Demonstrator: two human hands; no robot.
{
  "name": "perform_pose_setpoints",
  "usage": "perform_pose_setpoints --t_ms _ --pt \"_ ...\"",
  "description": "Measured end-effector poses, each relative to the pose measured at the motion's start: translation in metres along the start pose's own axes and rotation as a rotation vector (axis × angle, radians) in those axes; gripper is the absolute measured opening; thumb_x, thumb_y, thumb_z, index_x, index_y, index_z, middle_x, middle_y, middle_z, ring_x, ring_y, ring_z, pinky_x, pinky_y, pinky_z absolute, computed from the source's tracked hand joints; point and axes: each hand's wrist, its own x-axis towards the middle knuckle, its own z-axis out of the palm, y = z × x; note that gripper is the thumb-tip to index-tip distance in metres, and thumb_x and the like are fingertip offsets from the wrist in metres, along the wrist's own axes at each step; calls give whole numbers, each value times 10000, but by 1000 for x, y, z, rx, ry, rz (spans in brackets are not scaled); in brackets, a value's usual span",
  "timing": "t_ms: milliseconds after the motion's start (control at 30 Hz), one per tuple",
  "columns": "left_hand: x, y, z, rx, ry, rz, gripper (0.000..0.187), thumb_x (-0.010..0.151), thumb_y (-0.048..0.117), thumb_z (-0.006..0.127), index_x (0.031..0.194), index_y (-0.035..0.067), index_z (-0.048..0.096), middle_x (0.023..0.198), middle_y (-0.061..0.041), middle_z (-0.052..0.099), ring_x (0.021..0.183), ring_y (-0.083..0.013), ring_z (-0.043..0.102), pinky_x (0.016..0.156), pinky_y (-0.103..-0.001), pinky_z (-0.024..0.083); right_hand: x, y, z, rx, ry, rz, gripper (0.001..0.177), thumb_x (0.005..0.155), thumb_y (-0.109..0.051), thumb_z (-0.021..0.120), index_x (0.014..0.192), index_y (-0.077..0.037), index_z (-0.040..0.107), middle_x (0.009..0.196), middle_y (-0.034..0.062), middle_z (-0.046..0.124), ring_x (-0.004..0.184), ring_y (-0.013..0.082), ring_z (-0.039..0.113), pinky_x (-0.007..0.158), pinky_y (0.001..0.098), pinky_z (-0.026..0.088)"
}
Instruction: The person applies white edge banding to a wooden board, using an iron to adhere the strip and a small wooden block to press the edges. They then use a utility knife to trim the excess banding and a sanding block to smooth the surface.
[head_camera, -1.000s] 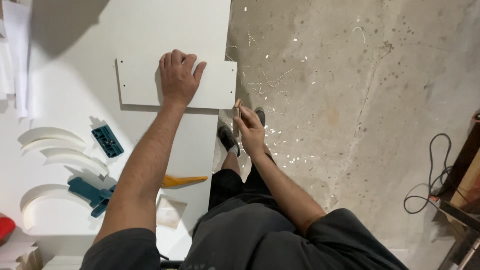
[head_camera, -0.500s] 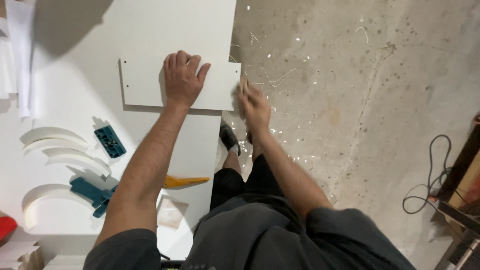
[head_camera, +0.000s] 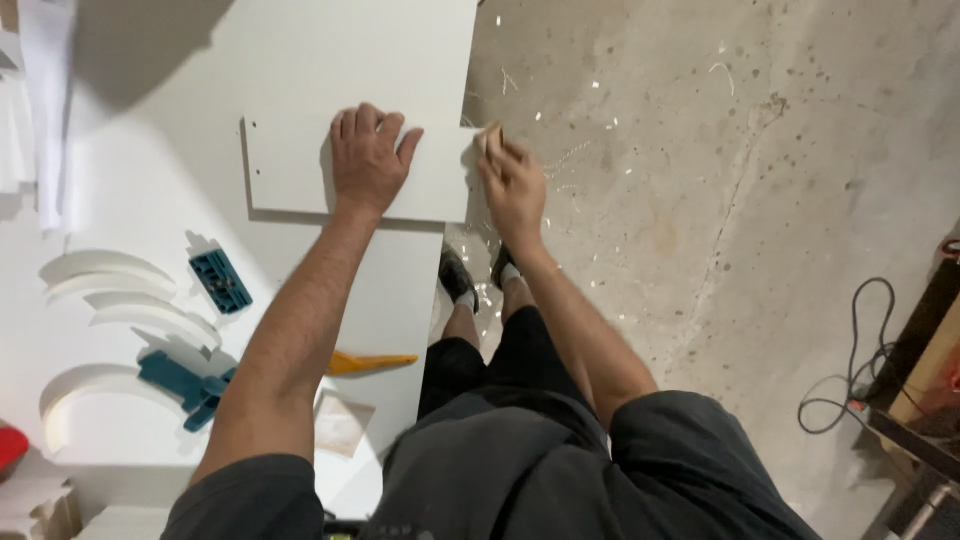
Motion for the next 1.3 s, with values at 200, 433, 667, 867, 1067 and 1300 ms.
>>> perform_pose_setpoints --t_ms 200,433,667,867,1067,1300 --pt "-7 -2 1 11 15 20 416 1084 584 570 959 191 622 913 -33 504 875 -261 598 924 -452 466 -26 13 0 -110 18 -196 189 956 -163 772 1096 -37 787 1208 245 686 1088 454 681 874 506 594" --pt "21 13 -30 -86 6 2 271 1046 370 721 961 125 640 925 -67 510 820 -284 478 865 -424 455 -48 -54 -18 -220 -123 -21 361 974 -443 524 1026 -145 720 1046 56 655 876 197 627 649 363 545" --pt "15 13 -29 -60 -14 -12 294 1046 397 730 945 134 646 923 -52 508 827 -265 480 893 -414 454 23 -27 -2 -368 -79 -213 382 1067 -279 626 1424 -392 548 1411 44 622 1201 251 690 881 363 581" --pt "18 14 -37 -53 -49 -12 295 1051 407 689 962 133 630 937 -85 534 863 -297 498 864 -440 440 -30 -108 -24 -62 -226 278 642 948 -587 520 1370 -115 622 1282 65 723 1100 172 690 840 306 520" --pt "14 11 -27 -36 -2 -10 289 1042 398 721 942 141 635 931 -62 518 832 -270 495 881 -419 456 -22 -143 -26 446 -225 488 480 908 -377 671 1275 -68 687 1146 -12 712 1048 78 612 897 234 483" --pt "16 13 -30 -50 -33 -8 318 1074 416 672 952 126 630 942 -80 526 858 -279 492 872 -434 447 25 -96 -15 -249 -217 -235 570 1075 -418 445 1355 67 551 1221 230 672 907 301 695 654 371 649"
